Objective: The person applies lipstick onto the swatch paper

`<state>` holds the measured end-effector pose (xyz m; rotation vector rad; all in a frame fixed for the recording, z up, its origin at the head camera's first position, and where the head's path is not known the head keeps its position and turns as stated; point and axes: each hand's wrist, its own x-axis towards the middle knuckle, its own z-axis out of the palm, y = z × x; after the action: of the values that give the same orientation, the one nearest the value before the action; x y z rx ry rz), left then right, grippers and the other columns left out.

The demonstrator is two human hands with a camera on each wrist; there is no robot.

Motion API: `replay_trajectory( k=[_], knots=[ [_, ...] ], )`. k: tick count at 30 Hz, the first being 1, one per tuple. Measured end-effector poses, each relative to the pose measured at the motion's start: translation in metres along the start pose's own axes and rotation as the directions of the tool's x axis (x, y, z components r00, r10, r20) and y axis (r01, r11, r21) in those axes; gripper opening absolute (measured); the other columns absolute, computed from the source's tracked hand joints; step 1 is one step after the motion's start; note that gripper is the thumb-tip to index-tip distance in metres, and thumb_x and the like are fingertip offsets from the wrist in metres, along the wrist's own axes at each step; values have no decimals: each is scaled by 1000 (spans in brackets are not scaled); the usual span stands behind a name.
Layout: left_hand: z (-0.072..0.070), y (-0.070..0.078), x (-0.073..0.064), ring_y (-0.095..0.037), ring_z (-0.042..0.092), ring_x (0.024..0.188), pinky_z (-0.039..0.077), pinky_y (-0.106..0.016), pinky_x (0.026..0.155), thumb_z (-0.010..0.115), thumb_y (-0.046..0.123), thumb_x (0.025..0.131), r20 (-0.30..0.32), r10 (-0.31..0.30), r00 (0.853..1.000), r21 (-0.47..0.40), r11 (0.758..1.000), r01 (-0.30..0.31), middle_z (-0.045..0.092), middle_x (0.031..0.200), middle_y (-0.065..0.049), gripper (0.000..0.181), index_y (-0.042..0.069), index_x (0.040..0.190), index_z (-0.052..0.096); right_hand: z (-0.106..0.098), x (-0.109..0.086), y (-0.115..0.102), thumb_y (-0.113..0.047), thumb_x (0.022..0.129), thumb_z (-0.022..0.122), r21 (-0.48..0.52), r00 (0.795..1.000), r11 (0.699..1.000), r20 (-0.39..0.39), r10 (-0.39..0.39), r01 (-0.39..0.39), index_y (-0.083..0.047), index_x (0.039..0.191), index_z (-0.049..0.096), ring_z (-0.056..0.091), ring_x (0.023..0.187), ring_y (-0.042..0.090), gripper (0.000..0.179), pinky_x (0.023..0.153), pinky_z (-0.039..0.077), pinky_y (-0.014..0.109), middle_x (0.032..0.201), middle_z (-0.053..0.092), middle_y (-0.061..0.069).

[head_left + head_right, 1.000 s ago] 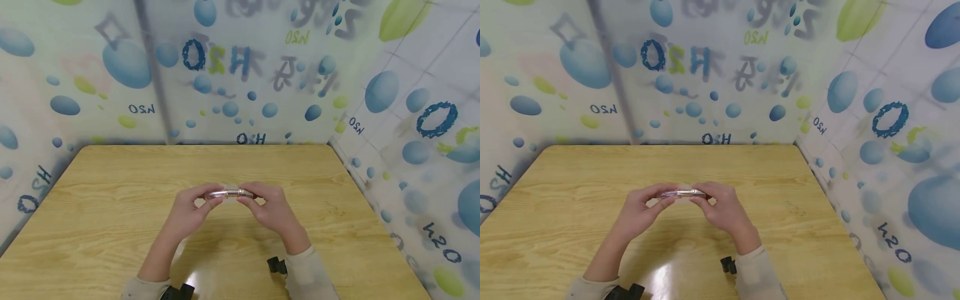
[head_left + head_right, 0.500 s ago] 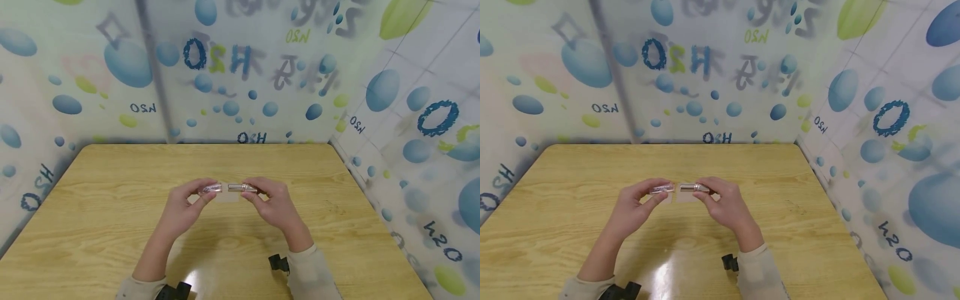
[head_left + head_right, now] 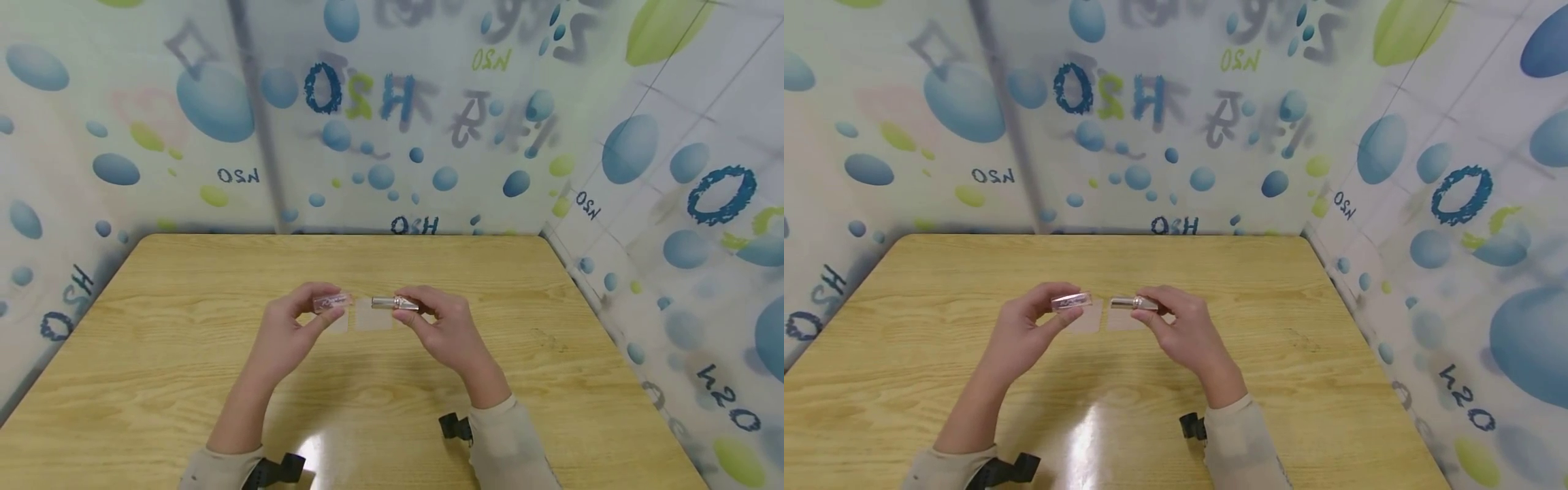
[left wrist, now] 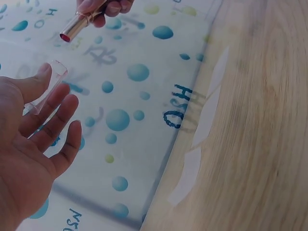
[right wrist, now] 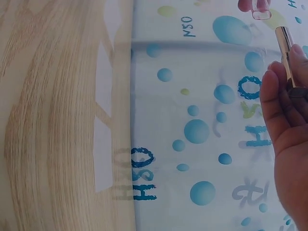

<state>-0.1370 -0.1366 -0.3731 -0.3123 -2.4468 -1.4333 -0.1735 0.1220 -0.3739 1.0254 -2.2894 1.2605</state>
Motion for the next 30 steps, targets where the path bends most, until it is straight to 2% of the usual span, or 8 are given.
replay_trajectory(
  k=[6,11,17,24,30],
  knots=[
    [-6,-9,2,-13,67,95,55,-24,74,68,40,92,17,-38,999,26,999,38,71,105,5,29,25,117,67,-1,0,0,-21,92,69,35,999,999,14,34,-34,-12,115,70,66,79,7,25,67,56,23,101,72,0],
    [-11,-17,3,-13,64,94,56,-24,74,67,43,91,27,-80,996,24,997,79,69,102,6,33,25,119,66,-2,0,1,-21,92,69,38,999,998,13,45,-45,-13,116,70,66,81,7,25,67,56,23,104,72,0],
    [-16,-30,5,-9,61,84,56,-27,79,71,34,90,-23,-61,998,102,993,63,62,89,4,29,24,117,68,-1,1,0,-24,91,69,22,998,998,8,66,-67,-14,115,71,65,79,4,26,68,56,23,101,72,-2],
    [-26,-49,8,-10,62,88,56,-24,78,71,32,90,-62,-73,995,198,977,84,56,88,2,30,18,116,69,-1,2,3,-18,91,70,65,999,997,-7,42,-42,-11,112,70,69,76,7,23,71,59,24,95,72,3],
    [-37,-65,11,-18,62,92,56,-34,78,68,33,93,-59,-125,990,272,953,136,56,91,0,34,13,120,67,-1,2,2,-20,91,70,68,999,997,-2,46,-45,-13,113,70,69,76,6,24,72,58,23,96,72,1]
  ],
)
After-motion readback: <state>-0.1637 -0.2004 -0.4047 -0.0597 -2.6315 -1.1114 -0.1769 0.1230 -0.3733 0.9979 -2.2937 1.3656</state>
